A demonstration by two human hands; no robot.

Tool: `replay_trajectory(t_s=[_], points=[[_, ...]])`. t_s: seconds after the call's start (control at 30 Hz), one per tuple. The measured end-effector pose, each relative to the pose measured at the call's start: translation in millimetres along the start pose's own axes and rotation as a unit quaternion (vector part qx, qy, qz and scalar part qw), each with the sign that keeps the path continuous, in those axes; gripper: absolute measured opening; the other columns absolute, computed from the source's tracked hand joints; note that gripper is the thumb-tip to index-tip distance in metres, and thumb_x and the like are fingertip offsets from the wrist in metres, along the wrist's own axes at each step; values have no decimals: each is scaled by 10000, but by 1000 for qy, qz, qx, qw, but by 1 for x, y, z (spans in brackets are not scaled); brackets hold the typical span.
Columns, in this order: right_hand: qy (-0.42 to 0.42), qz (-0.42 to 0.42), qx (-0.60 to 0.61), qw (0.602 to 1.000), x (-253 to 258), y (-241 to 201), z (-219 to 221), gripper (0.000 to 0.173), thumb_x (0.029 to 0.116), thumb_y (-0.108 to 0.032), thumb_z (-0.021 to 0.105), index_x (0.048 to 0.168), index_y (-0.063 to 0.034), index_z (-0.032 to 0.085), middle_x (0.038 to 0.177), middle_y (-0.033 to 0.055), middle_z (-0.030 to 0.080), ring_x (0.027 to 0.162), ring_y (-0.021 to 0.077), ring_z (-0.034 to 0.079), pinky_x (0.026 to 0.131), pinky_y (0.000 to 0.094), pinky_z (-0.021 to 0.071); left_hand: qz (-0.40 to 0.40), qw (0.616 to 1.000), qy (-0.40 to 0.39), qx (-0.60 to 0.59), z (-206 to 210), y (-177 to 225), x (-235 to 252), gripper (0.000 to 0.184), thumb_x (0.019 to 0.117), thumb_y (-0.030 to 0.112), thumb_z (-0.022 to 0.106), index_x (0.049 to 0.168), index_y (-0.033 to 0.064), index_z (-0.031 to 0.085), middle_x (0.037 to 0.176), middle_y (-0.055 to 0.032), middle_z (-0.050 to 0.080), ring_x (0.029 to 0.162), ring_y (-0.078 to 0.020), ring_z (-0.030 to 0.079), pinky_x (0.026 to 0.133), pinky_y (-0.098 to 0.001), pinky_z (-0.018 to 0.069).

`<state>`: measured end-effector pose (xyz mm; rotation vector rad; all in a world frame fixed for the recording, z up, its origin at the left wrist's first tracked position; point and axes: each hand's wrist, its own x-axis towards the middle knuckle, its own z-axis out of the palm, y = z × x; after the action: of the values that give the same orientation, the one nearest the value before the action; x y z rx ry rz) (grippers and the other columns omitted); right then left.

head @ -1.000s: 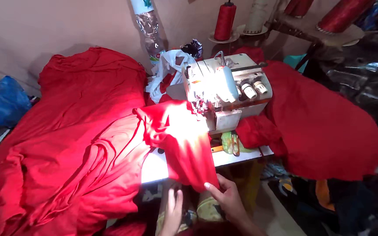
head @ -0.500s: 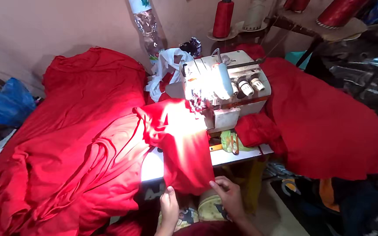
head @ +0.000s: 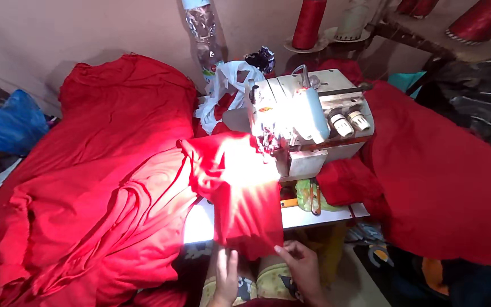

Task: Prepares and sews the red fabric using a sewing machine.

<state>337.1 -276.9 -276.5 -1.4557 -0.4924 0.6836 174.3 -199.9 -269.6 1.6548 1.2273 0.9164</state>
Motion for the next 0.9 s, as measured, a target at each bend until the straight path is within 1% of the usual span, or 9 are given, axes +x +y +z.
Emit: replay_trajectory(t_s=[0.1,0.2,0.37,0.47,0.6,0.67,0.73,0.87,0.9], points=[[-2,-7,3,1000,-1,1,0,86,771,-45,777,733,-62,701,802,-57,721,745,-42,660,693,141,555,28,997,48,56,16,12,8,379,993,200,532,931,-147,673,835,-148,700,845,-54,673,835,-224,528],[-4,-1,-5,1000,-2,-5,-3,87,774,-46,773,734,-54,695,812,-48,719,754,-44,658,694,140,551,-2,989,94,113,17,17,13,439,1002,96,439,586,-29,506,503,2,412,496,-13,459,546,-193,407],[-11,9,-13,1000,-3,-8,-5,90,771,-41,779,724,-51,703,819,-38,732,740,-49,662,670,131,550,0,989,103,103,0,13,2,442,1024,91,369,764,-185,596,723,-175,631,793,-58,640,808,-205,500],[0,12,-2,1000,-1,-8,-1,80,762,-15,777,759,-43,702,778,-51,720,695,-47,653,649,138,552,-25,993,101,60,4,9,7,460,1028,147,354,758,-154,575,696,-98,582,769,14,594,779,-163,470],[-77,35,-8,996,-5,-23,-8,207,827,32,717,1030,62,690,854,-18,730,774,-15,685,753,184,587,-47,990,-65,-114,-1,16,7,352,880,72,696,1112,-177,605,1024,-65,734,995,33,667,948,-195,540],[-129,34,-7,991,-10,-35,-15,119,855,37,692,970,42,720,873,-21,733,806,-16,682,783,194,584,-57,990,-19,-125,-1,33,-4,259,800,-43,746,1021,-108,628,882,46,752,855,66,697,841,-179,589],[-159,29,10,987,-14,-44,-18,104,878,42,669,965,2,709,880,-52,737,804,-19,687,774,202,589,-61,993,21,-95,-6,46,-13,125,823,-55,702,927,-66,634,777,93,728,759,88,684,765,-157,588],[-159,36,40,986,-15,-58,-14,142,910,56,629,994,-48,675,838,-88,740,724,-26,686,692,185,587,46,994,85,-45,-10,55,-16,203,852,-40,659,974,-176,571,827,8,703,823,128,644,799,-112,543],[-153,38,48,986,-14,-62,-13,154,909,64,625,992,-58,673,829,-90,738,719,-22,687,690,188,589,73,992,88,-46,-10,56,-13,222,864,-30,648,1018,-98,504,883,54,668,857,141,617,812,-100,530]])
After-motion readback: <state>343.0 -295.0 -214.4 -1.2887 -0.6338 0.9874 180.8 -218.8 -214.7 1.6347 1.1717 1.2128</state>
